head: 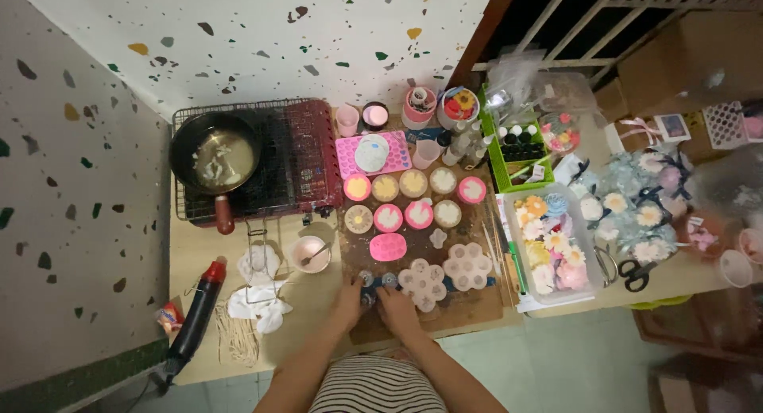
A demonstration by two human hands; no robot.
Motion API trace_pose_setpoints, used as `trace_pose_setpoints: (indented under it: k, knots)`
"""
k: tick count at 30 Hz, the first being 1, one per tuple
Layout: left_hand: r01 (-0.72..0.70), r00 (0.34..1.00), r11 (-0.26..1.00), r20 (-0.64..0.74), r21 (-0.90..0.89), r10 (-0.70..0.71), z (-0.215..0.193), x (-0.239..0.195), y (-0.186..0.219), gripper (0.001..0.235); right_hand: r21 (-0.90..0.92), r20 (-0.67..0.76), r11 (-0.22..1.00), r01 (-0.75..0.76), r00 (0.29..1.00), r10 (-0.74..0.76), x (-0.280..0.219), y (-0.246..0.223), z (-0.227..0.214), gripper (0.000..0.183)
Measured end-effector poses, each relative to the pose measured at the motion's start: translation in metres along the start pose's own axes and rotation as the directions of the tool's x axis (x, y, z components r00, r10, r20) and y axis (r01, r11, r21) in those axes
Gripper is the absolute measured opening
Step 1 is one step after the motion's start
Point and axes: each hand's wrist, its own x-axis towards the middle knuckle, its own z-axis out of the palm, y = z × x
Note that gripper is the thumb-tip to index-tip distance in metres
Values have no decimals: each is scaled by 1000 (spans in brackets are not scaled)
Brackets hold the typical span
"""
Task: The person melts white wax chunks in a small pan on a portable electric stove, stirring occasionally. They then handle small white wax pieces and place them into a pink silicone mold on the table. The person continues to stir the melting wax and prepare additional wax pieces for molding.
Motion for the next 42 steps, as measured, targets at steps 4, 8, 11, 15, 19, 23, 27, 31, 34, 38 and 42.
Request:
trace_pose_setpoints:
  k: [4,8,11,15,19,23,27,31,34,38,42]
  knots:
    - [-72,993,994,-103,-88,62,-10,-6,8,95,40,-15,999,-22,1000,23,-4,14,27,22]
    - [73,997,977,-5,-199,-76,-29,-13,21,77,69,-51,997,-25,998,29,-3,6,17,17]
    - [73,997,983,5,-170,-73,-40,-18,29,72,150,-81,989,-1,997,13,-4,9,21,14]
    - [53,998,992,-10,-119,-54,-37,-16,28,71,153,-30,988,-38,999,43,-3,1,7,21]
    - [51,999,994,-1,-97,-52,-37,-16,25,70,92,-25,989,-112,993,115,3,-5,-15,42]
    - [43,999,991,-26,-130,-46,-37,-16,20,57,185,-117,978,-101,985,124,25,-18,-58,64]
    - [-14,1000,996,-16,-91,12,-57,-24,27,65,36,159,958,-286,948,277,44,2,-45,62]
    - [114,993,971,32,-210,-109,-67,-33,25,64,-29,162,955,-296,941,297,55,10,-34,55]
    - [35,980,974,-186,-223,-77,-54,-36,4,70,12,-178,999,-36,983,38,81,28,-5,50]
    - [118,976,962,-151,-247,-159,-70,-62,-6,49,120,-90,991,-64,993,75,143,6,-35,52]
    - [13,937,923,-318,-385,-146,-58,-99,-37,43,62,-51,992,-106,993,109,191,-8,-32,75]
